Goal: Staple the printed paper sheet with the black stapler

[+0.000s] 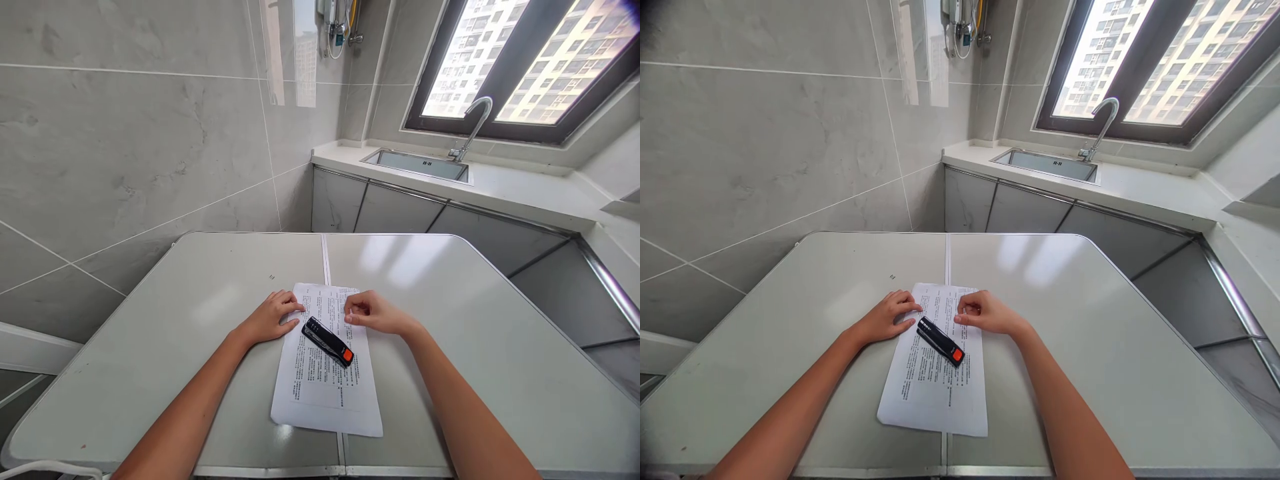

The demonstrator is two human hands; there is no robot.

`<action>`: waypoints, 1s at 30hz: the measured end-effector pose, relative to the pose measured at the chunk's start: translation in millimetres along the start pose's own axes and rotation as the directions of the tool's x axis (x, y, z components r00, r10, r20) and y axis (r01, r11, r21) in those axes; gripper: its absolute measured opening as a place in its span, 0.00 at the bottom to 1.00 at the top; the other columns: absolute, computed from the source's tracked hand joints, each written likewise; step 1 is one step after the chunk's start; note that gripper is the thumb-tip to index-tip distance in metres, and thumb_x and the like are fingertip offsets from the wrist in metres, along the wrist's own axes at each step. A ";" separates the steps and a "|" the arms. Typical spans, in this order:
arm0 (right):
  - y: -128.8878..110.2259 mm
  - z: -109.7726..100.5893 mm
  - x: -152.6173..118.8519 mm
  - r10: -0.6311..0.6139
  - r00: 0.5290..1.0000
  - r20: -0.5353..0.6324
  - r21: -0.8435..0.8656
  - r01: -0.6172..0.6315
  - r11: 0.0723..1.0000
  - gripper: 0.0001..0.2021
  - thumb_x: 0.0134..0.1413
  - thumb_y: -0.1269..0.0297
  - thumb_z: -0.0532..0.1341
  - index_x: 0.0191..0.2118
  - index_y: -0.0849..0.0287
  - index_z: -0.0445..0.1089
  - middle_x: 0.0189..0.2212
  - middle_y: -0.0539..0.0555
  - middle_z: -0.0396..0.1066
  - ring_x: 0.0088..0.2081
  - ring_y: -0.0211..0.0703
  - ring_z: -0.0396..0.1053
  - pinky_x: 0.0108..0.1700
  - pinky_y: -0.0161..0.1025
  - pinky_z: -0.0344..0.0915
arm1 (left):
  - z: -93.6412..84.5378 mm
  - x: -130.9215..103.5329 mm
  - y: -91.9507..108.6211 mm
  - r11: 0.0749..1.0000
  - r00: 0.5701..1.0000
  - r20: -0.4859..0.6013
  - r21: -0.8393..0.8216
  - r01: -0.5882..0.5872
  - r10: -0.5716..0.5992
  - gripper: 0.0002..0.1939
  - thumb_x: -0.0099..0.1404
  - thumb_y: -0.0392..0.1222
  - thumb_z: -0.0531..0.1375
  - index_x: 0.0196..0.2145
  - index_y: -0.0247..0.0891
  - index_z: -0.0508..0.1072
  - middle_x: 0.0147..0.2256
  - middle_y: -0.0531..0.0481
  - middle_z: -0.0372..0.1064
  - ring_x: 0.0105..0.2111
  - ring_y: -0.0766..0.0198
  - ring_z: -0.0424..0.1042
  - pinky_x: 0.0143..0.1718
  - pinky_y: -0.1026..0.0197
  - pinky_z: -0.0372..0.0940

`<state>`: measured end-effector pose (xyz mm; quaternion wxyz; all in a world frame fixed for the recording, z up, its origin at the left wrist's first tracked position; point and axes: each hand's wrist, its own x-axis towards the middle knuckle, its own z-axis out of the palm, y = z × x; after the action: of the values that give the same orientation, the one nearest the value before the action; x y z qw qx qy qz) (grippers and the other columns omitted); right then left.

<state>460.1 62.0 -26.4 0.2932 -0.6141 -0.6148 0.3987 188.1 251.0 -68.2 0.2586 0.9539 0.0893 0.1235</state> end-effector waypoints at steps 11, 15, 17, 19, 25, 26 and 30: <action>-27.3 52.8 5.9 -0.156 0.988 0.013 -0.407 0.148 0.902 0.06 0.57 0.66 0.64 0.38 0.55 0.66 0.33 0.50 0.71 0.33 0.42 0.65 0.34 0.37 0.55 | -2.9 -1.3 1.1 1.000 0.998 0.055 0.001 0.007 -0.007 0.14 0.65 0.46 0.65 0.48 0.45 0.76 0.47 0.45 0.69 0.48 0.52 0.69 0.54 0.50 0.60; -22.6 49.0 9.0 -0.174 0.972 -0.160 -0.373 0.104 0.922 0.09 0.63 0.67 0.61 0.49 0.55 0.68 0.42 0.55 0.74 0.43 0.48 0.68 0.42 0.41 0.62 | -6.4 -0.7 4.8 1.000 0.996 0.092 0.021 0.007 -0.009 0.19 0.61 0.53 0.68 0.45 0.42 0.74 0.46 0.45 0.69 0.47 0.51 0.68 0.51 0.51 0.59; -20.6 50.1 11.1 -0.203 0.966 -0.160 -0.380 0.130 0.916 0.14 0.64 0.67 0.61 0.54 0.54 0.68 0.45 0.56 0.74 0.47 0.50 0.67 0.46 0.44 0.64 | -6.5 -0.3 5.6 0.999 0.996 0.092 0.030 0.016 -0.019 0.20 0.61 0.55 0.68 0.45 0.41 0.73 0.46 0.46 0.69 0.47 0.51 0.68 0.50 0.51 0.58; -19.8 53.1 13.2 -0.237 0.962 -0.136 -0.397 0.166 0.903 0.16 0.65 0.68 0.60 0.57 0.54 0.68 0.45 0.57 0.74 0.48 0.51 0.67 0.49 0.47 0.65 | -5.5 0.1 5.6 0.999 0.996 0.083 0.027 0.034 -0.036 0.21 0.61 0.56 0.68 0.45 0.42 0.71 0.46 0.46 0.69 0.47 0.51 0.68 0.49 0.52 0.58; -18.6 63.0 17.5 -0.258 0.955 -0.144 -0.402 0.182 0.897 0.19 0.66 0.67 0.60 0.61 0.52 0.68 0.43 0.56 0.75 0.47 0.52 0.66 0.51 0.50 0.66 | -2.6 0.5 3.3 0.999 0.997 0.074 0.020 0.027 -0.029 0.19 0.62 0.56 0.67 0.41 0.41 0.69 0.43 0.48 0.70 0.45 0.52 0.68 0.48 0.53 0.57; -17.1 61.8 17.5 -0.258 0.954 -0.150 -0.386 0.183 0.904 0.19 0.66 0.67 0.60 0.61 0.52 0.68 0.44 0.56 0.75 0.48 0.52 0.66 0.51 0.50 0.66 | -2.5 0.5 2.8 1.000 0.997 0.070 0.015 0.027 -0.028 0.19 0.62 0.56 0.67 0.41 0.41 0.69 0.43 0.48 0.70 0.45 0.52 0.68 0.47 0.53 0.57; -7.0 39.9 12.9 -0.203 0.953 -0.223 -0.209 0.157 0.965 0.26 0.57 0.59 0.69 0.61 0.49 0.68 0.50 0.56 0.73 0.49 0.51 0.66 0.49 0.49 0.66 | -1.8 0.9 0.4 0.999 0.997 0.063 -0.002 0.037 -0.036 0.16 0.63 0.54 0.66 0.39 0.41 0.70 0.42 0.48 0.70 0.45 0.53 0.68 0.47 0.54 0.57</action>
<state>421.6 70.1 -42.4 0.3417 -0.6244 -0.6630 0.2318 188.5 251.7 -66.3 0.2649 0.9551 0.0984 0.0888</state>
